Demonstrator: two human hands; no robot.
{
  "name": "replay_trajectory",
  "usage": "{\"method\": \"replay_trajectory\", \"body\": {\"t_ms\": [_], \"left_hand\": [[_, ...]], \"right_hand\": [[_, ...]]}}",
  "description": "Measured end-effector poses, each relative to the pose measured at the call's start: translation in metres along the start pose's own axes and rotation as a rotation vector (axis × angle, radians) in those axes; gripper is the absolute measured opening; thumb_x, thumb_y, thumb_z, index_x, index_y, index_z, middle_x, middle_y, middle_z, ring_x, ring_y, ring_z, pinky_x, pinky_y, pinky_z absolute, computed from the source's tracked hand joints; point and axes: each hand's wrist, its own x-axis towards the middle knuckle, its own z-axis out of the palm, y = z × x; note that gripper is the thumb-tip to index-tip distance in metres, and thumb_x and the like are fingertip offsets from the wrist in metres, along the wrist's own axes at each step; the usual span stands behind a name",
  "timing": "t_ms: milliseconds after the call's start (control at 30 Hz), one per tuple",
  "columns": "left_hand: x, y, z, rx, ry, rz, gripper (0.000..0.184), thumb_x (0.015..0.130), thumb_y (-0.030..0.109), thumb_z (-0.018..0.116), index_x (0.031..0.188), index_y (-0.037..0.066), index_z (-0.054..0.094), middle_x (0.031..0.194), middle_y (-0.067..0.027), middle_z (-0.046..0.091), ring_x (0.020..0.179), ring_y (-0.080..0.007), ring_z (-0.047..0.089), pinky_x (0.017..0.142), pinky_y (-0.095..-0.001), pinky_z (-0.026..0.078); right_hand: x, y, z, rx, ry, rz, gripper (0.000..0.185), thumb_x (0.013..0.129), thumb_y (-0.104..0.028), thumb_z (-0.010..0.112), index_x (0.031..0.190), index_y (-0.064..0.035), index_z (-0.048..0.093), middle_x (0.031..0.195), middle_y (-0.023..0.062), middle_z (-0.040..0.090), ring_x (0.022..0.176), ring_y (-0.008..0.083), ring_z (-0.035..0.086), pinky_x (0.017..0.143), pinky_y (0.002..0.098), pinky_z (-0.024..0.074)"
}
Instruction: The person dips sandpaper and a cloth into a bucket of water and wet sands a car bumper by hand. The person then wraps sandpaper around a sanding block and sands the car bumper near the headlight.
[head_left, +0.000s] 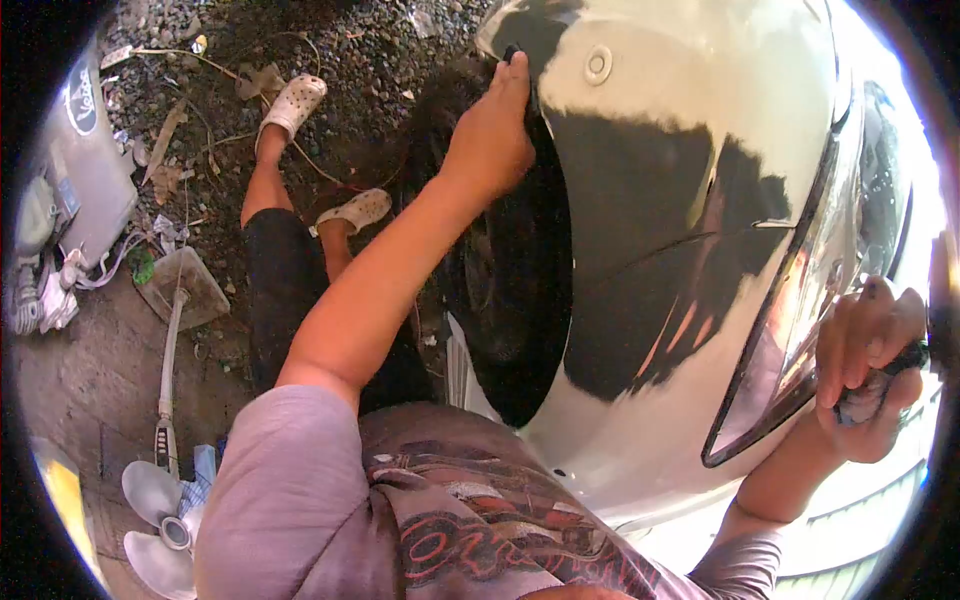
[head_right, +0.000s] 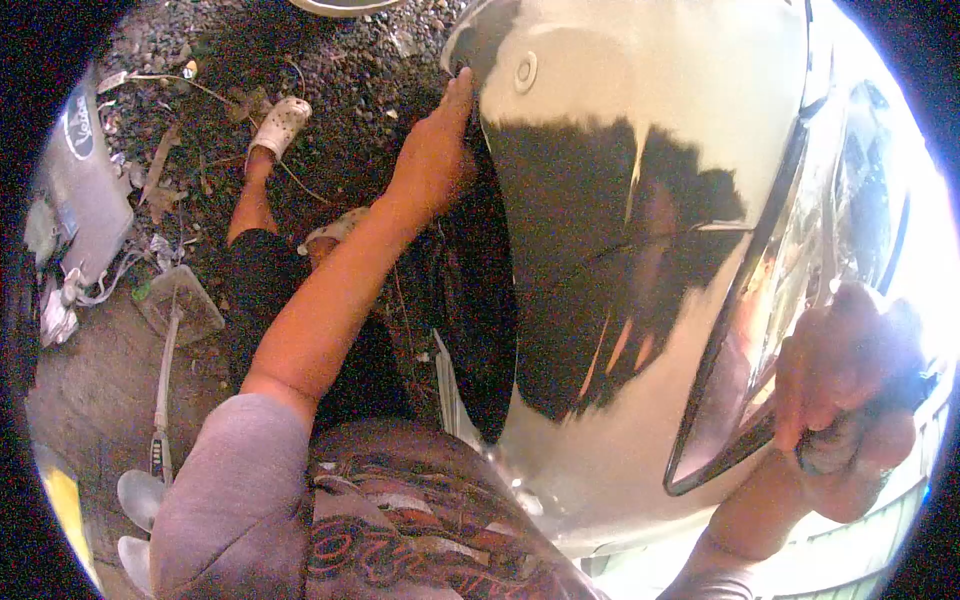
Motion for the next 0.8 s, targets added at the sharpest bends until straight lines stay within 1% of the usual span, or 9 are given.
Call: {"method": "replay_trajectory", "body": {"t_ms": [100, 167, 267, 400, 467, 500, 567, 667, 800], "left_hand": [[0.022, -0.02, 0.007, -0.006, 0.124, 0.165, 0.078, 0.085, -0.002, 0.057, 0.158, 0.002, 0.031, 0.157, -0.0317, 0.041, 0.133, -0.0479, 0.055, 0.109, -0.0511, 0.048], [0.074, -0.038, 0.002, 0.001, -0.118, -0.172, 0.073, 0.087, -0.001, 0.056, 0.156, 0.002, 0.035, 0.155, -0.0337, 0.042, 0.131, -0.0479, 0.056, 0.109, -0.0516, 0.048], [0.094, -0.06, 0.021, 0.081, 0.013, -0.144, 0.065, 0.089, 0.002, 0.055, 0.152, 0.002, 0.038, 0.151, -0.0345, 0.046, 0.129, -0.0488, 0.058, 0.107, -0.0528, 0.049], [0.035, -0.022, 0.003, 0.052, -0.033, -0.058, 0.061, 0.091, 0.004, 0.053, 0.15, 0.001, 0.04, 0.148, -0.036, 0.048, 0.127, -0.0495, 0.058, 0.106, -0.054, 0.049], [0.017, -0.025, 0.015, 0.078, 0.16, 0.121, 0.062, 0.09, 0.004, 0.055, 0.15, 0.001, 0.04, 0.146, -0.0362, 0.051, 0.125, -0.0499, 0.059, 0.105, -0.0547, 0.05], [0.027, -0.035, 0.019, 0.074, 0.153, 0.118, 0.062, 0.09, 0.004, 0.055, 0.15, 0.001, 0.04, 0.146, -0.0362, 0.051, 0.125, -0.0499, 0.059, 0.105, -0.0547, 0.05], [0.079, -0.059, 0.018, 0.078, -0.018, -0.112, 0.069, 0.088, 0.003, 0.056, 0.154, 0.002, 0.037, 0.149, -0.0353, 0.048, 0.124, -0.0502, 0.06, 0.105, -0.0542, 0.05], [0.085, -0.052, 0.005, 0.119, -0.118, -0.15, 0.075, 0.087, 0.002, 0.056, 0.157, 0.003, 0.033, 0.152, -0.0338, 0.046, 0.123, -0.05, 0.06, 0.104, -0.0537, 0.05], [0.019, -0.023, 0.005, 0.032, -0.01, 0.055, 0.075, 0.086, 0.001, 0.056, 0.157, 0.003, 0.033, 0.153, -0.032, 0.046, 0.122, -0.0496, 0.061, 0.104, -0.0536, 0.05]], "right_hand": [[0.002, 0.002, 0.002, -0.011, 0.007, -0.017, 0.04, 0.1, -0.043, 0.07, 0.092, -0.0071, 0.054, 0.079, 0.0055, 0.05, 0.051, 0.0103, 0.048, 0.039, 0.0179, 0.0401], [0.003, 0.0, 0.001, -0.033, -0.004, -0.024, 0.039, 0.101, -0.043, 0.069, 0.093, -0.0068, 0.054, 0.079, 0.0058, 0.051, 0.051, 0.0103, 0.048, 0.039, 0.0182, 0.041], [0.0, -0.001, -0.001, 0.0, -0.065, -0.017, 0.035, 0.102, -0.037, 0.067, 0.097, -0.0068, 0.051, 0.081, 0.0059, 0.049, 0.052, 0.0103, 0.046, 0.044, 0.0177, 0.0399], [-0.001, 0.0, -0.006, -0.003, -0.058, -0.008, 0.039, 0.1, -0.042, 0.07, 0.096, -0.0058, 0.056, 0.08, 0.0067, 0.053, 0.051, 0.0112, 0.05, 0.039, 0.0189, 0.0426], [-0.004, -0.001, -0.002, 0.003, -0.012, 0.008, 0.04, 0.099, -0.042, 0.072, 0.095, -0.0058, 0.055, 0.081, 0.0065, 0.053, 0.052, 0.0119, 0.051, 0.041, 0.0194, 0.0437], [-0.005, -0.002, 0.0, 0.007, 0.011, 0.017, 0.041, 0.098, -0.042, 0.074, 0.095, -0.0057, 0.055, 0.082, 0.0065, 0.053, 0.053, 0.0122, 0.051, 0.041, 0.0196, 0.0443], [-0.002, -0.004, -0.001, 0.025, -0.01, 0.031, 0.04, 0.098, -0.041, 0.074, 0.094, -0.0063, 0.055, 0.082, 0.0063, 0.053, 0.054, 0.0128, 0.052, 0.042, 0.02, 0.0449], [0.0, -0.006, -0.002, 0.031, -0.035, 0.038, 0.038, 0.097, -0.04, 0.075, 0.094, -0.0066, 0.055, 0.081, 0.0063, 0.053, 0.052, 0.0134, 0.051, 0.041, 0.0204, 0.0448], [-0.001, -0.005, 0.002, -0.001, -0.003, 0.03, 0.038, 0.097, -0.039, 0.075, 0.095, -0.0064, 0.056, 0.08, 0.0064, 0.053, 0.051, 0.0134, 0.051, 0.04, 0.0203, 0.0451]]}}
